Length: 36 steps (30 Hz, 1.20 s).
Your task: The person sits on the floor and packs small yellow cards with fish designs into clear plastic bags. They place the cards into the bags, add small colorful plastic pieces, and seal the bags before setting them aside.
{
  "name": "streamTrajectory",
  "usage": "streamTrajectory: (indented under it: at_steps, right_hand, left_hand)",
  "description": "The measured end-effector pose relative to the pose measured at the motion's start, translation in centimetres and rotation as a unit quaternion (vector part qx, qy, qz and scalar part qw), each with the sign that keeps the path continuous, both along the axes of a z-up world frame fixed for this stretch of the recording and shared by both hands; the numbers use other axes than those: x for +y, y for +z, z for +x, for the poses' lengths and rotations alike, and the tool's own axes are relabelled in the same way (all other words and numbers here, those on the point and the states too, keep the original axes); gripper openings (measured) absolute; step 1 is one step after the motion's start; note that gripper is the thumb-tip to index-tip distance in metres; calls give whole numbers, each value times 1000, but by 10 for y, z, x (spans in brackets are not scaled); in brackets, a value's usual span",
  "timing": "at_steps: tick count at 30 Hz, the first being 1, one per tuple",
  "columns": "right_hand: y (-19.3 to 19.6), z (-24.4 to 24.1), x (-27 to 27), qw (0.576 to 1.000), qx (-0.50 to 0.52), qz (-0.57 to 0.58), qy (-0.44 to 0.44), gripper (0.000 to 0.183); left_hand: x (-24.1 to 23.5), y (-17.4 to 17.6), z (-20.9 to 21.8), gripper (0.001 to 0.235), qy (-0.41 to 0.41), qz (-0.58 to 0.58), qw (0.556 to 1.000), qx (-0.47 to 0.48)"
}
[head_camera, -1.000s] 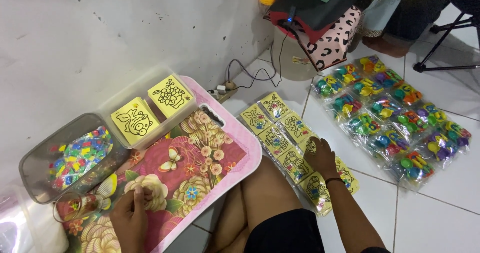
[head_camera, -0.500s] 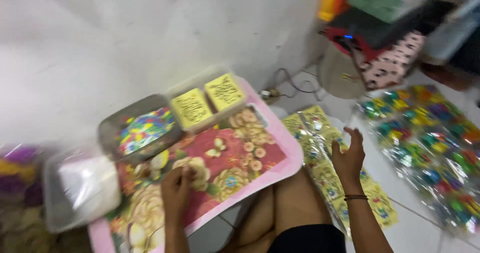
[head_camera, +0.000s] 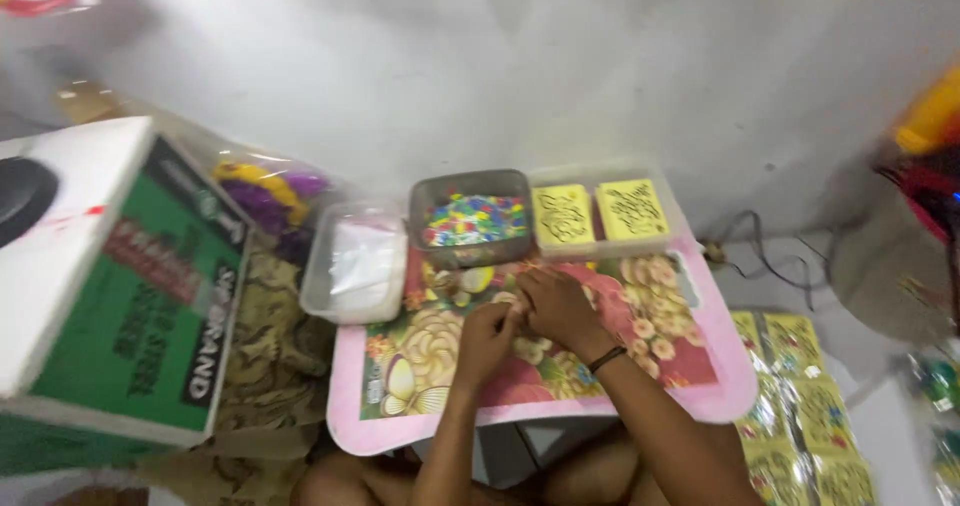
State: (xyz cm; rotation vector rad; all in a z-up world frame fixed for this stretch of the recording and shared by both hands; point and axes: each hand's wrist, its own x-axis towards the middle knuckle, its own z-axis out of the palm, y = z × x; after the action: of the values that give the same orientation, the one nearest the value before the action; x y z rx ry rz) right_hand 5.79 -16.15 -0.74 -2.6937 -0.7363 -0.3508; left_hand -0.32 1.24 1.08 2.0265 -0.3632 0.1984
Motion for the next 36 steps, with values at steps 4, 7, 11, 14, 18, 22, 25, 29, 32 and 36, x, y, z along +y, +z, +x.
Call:
streamTrajectory:
  at_steps: [4, 7, 11, 14, 18, 22, 25, 29, 32, 36]
  right_hand:
    - [5, 5, 2, 998, 49, -9, -42, 21]
    - [9, 3, -2, 995, 82, 7, -63, 17]
    - [11, 3, -7, 986, 140, 55, -78, 24]
    - [19, -2, -1, 983, 119, 86, -114, 22]
    - [18, -5, 1, 980, 90, 115, -139, 30]
    - [21, -7, 2, 969, 141, 125, -160, 29]
    - [13, -2, 0, 971, 114, 137, -157, 20]
    - [6, 0, -1, 969, 125, 124, -173, 17]
    - [15, -5, 2, 968, 127, 135, -171, 17]
    - [17, -7, 2, 964, 136, 146, -174, 19]
  left_hand:
    - [2, -16, 9, 32, 14, -23, 1000, -7]
    - [2, -6, 7, 37, 7, -54, 998, 21]
    - [15, 54, -5, 26, -119, -77, 986, 88]
    - [32, 90, 0, 27, -154, -28, 986, 62]
    - [83, 104, 27, 19, -107, 9, 994, -22]
    - [145, 106, 61, 40, -49, 36, 998, 22]
    - [181, 100, 84, 58, -78, 104, 989, 70]
    - [186, 90, 97, 20, 2, 221, 975, 5]
    - [181, 91, 101, 30, 37, 169, 984, -45]
    - [201, 65, 113, 32, 129, 235, 963, 23]
